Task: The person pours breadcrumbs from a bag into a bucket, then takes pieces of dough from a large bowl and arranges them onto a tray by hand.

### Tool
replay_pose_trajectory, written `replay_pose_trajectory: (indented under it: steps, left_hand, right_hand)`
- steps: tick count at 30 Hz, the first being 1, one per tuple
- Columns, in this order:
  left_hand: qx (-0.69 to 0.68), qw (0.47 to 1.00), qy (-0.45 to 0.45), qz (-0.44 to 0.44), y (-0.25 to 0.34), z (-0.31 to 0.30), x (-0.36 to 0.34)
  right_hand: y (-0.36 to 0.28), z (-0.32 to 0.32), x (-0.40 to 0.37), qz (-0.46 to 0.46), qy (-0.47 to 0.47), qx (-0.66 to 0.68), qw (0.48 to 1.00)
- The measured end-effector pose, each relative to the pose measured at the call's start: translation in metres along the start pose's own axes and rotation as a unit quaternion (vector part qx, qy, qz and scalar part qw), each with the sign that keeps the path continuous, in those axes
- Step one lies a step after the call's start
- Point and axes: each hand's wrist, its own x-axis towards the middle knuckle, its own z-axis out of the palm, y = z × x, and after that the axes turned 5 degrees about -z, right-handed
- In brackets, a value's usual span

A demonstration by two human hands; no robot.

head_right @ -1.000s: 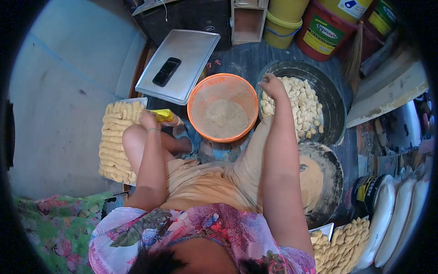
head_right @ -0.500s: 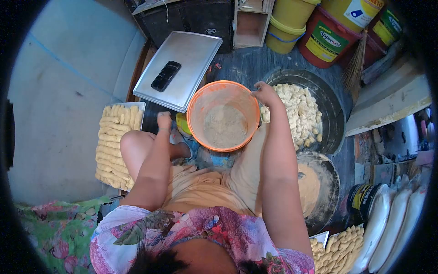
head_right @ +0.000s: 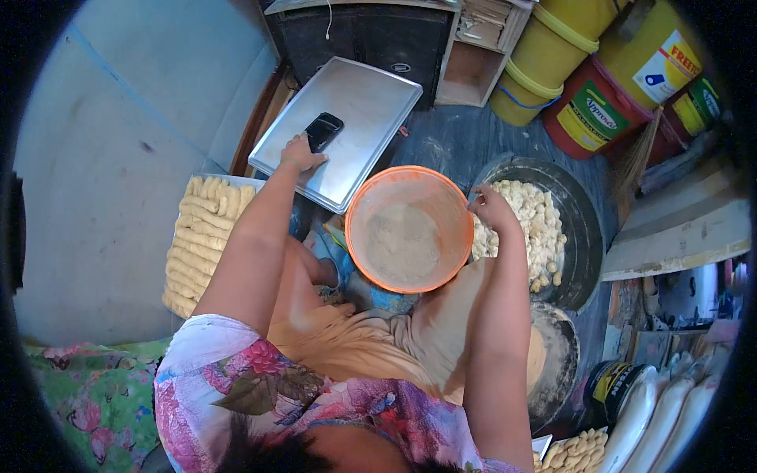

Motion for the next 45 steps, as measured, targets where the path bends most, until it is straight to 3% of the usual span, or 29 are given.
replay_pose_trajectory:
  steps: [5,8,9,11,13,17,22,25,28,33,36,40,42,43,44,45]
  left_hand:
    - [0.106,0.992,-0.062,0.001,0.009,-0.018,0.007]
    - [0.036,0.987,-0.158,-0.002,0.003,-0.012,0.023]
    - [-0.039,0.971,-0.235,0.015,-0.004,-0.013,0.032]
    - [-0.287,0.89,-0.352,-0.04,-0.009,-0.03,0.016]
    - [-0.489,0.745,-0.448,-0.074,-0.029,-0.032,0.014]
    - [-0.594,0.695,-0.403,-0.042,-0.077,-0.047,-0.057]
    - [-0.71,0.646,-0.28,-0.022,-0.142,-0.027,-0.149]
    - [-0.708,0.663,-0.241,-0.02,-0.156,-0.03,-0.178]
    - [-0.7,0.678,-0.207,-0.083,-0.167,-0.017,-0.198]
    - [-0.806,0.55,-0.21,-0.065,-0.156,-0.023,-0.213]
    - [-0.796,0.546,-0.22,-0.14,-0.16,-0.006,-0.212]
    - [-0.622,0.711,-0.206,-0.254,-0.165,0.045,-0.228]
    - [-0.591,0.713,-0.26,-0.274,-0.166,0.073,-0.239]
    - [-0.673,0.593,-0.359,-0.26,-0.192,0.132,-0.229]
    - [-0.666,0.581,-0.387,-0.264,-0.201,0.165,-0.228]
    - [-0.641,0.603,-0.389,-0.273,-0.204,0.186,-0.226]
  right_hand:
    - [-0.004,0.0,0.006,0.015,-0.016,0.006,1.0]
    - [0.001,-0.003,0.009,0.009,-0.021,0.015,1.0]
    - [0.0,-0.004,0.008,0.014,-0.021,0.028,0.999]
    - [-0.002,-0.008,0.004,0.012,-0.017,0.053,0.998]
    - [-0.004,-0.014,-0.002,-0.002,-0.012,0.079,0.997]
    - [-0.013,-0.024,-0.009,0.037,0.004,0.114,0.993]
    - [-0.006,-0.013,-0.003,-0.011,0.001,0.116,0.993]
    - [-0.012,-0.009,-0.004,-0.017,-0.019,0.1,0.995]
    - [-0.012,-0.007,-0.007,-0.005,-0.015,0.074,0.997]
    - [-0.009,-0.011,-0.012,0.005,-0.008,0.074,0.997]
    - [-0.008,-0.012,-0.01,0.0,-0.023,0.078,0.997]
    - [-0.005,-0.013,-0.007,0.023,-0.029,0.087,0.996]
    - [-0.002,-0.013,-0.007,0.026,-0.028,0.095,0.995]
    - [-0.003,-0.015,-0.008,0.026,-0.035,0.091,0.995]
    - [-0.005,-0.018,-0.01,0.027,-0.043,0.087,0.995]
    - [-0.009,-0.018,-0.012,0.033,-0.046,0.093,0.994]
